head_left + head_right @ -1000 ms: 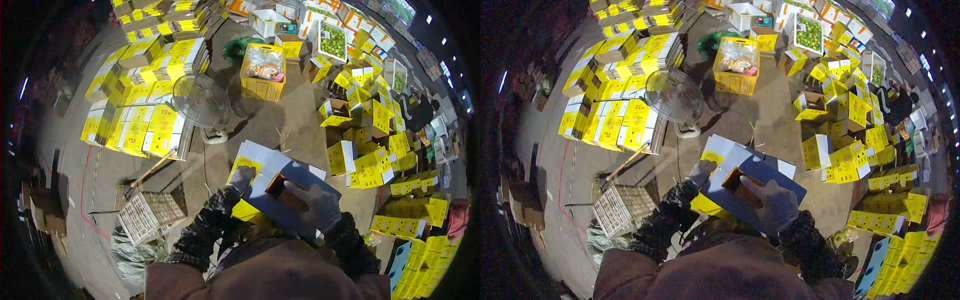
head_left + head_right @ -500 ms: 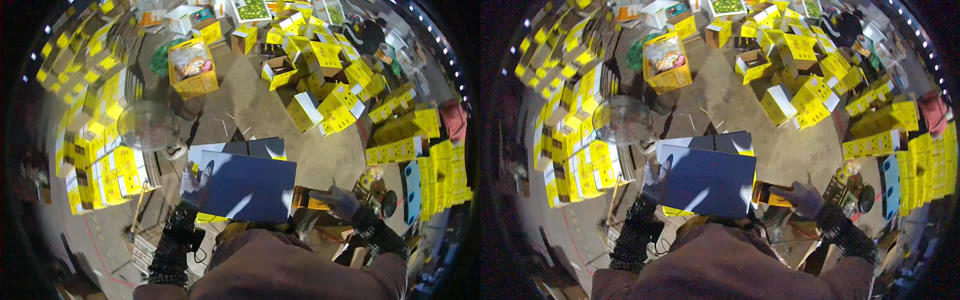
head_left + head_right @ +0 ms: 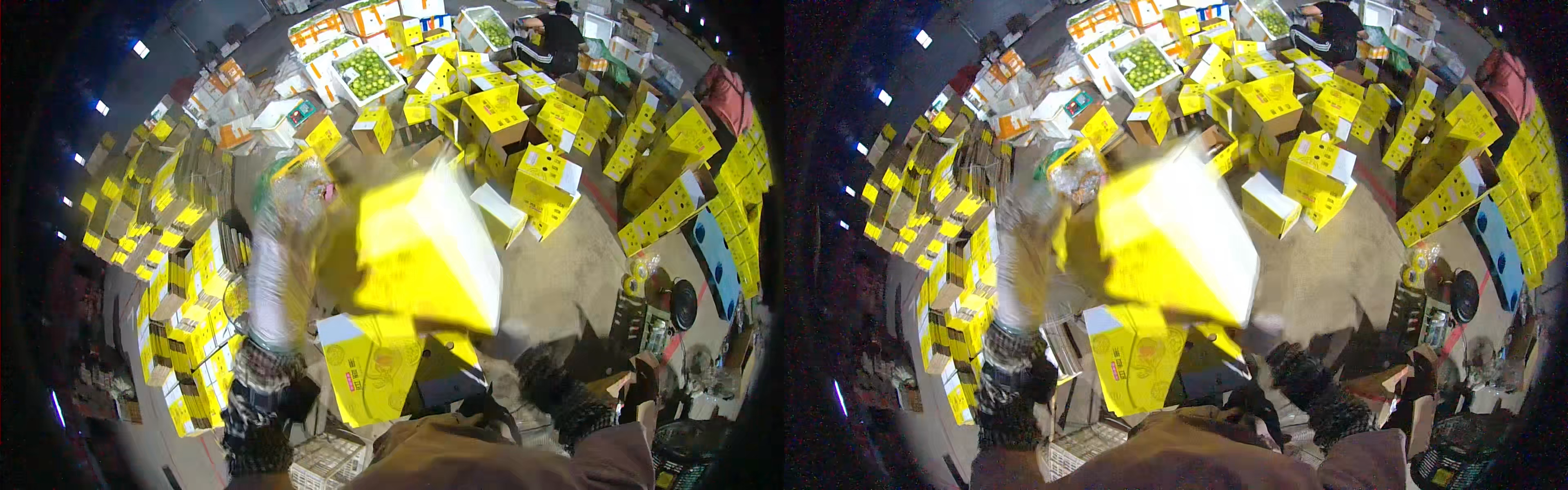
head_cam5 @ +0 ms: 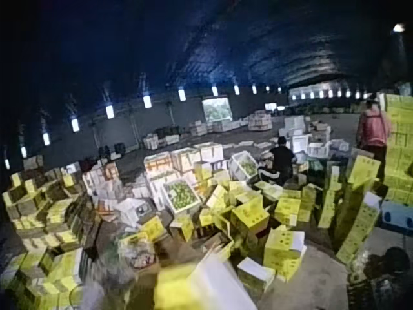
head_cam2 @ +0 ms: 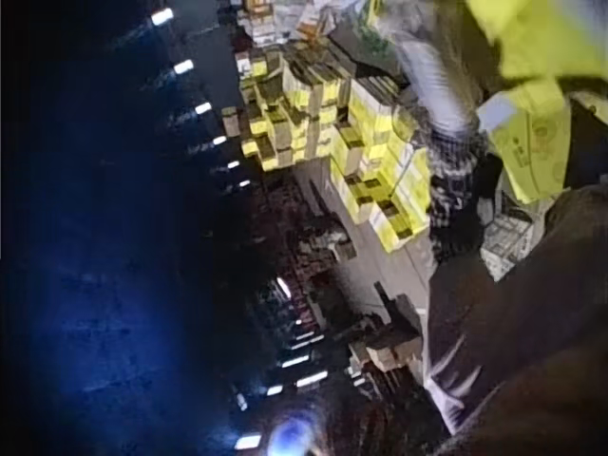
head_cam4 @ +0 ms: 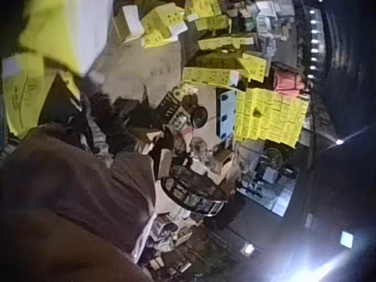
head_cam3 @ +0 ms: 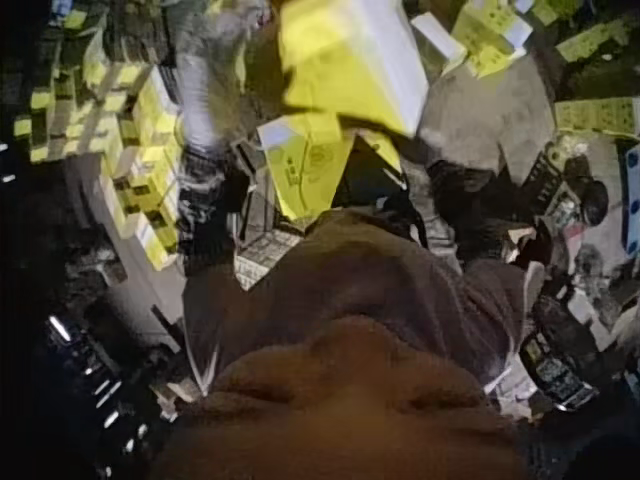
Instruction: Assembling and taping yellow cardboard fruit boxes in a warehouse.
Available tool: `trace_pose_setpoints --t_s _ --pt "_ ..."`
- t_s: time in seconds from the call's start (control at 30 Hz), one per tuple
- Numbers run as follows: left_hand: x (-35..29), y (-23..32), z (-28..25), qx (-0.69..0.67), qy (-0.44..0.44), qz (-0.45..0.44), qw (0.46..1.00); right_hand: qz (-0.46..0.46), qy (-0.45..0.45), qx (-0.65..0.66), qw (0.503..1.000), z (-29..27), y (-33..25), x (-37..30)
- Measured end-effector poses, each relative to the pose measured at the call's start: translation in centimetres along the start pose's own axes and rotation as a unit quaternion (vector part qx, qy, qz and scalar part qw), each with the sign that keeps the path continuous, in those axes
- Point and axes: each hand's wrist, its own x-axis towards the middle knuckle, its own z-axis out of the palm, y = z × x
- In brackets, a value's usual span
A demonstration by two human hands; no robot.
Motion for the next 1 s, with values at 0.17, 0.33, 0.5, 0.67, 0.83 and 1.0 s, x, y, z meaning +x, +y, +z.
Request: trace_pose_setpoints --t_s 0.17,0.33,0.5,0.67,0.83,1.0 --pt "-1.2 -5.6 -2.1 0.190 -0.071 -0.188 0.961 -0.105 0.231 0.472 0.844 -8.1 -0.1 1.2" --pt "-8.2 -23.6 -17.5 0.582 -0.276 -0.307 0.700 0.117 0.055 0.558 0.820 -0.4 4.8 -6.8" --pt "-16.9 -32.6 -25.8 0.690 -0.137 -0.279 0.654 0.185 -0.044 0.758 0.624 7.1 3.9 -14.2" --pt "-17.5 -29.2 -22.4 0.707 -0.201 -0.241 0.634 0.195 -0.068 0.532 0.821 6.5 -0.5 -12.2" --pt "-15.2 -14.5 -21.3 0.489 -0.365 -0.222 0.760 -0.062 -0.035 0.324 0.944 -0.2 -11.8 -7.1" --pt "-19.3 -2.1 -12.2 0.568 -0.299 -0.061 0.764 -0.119 0.103 0.136 0.978 0.2 -11.7 -6.4"
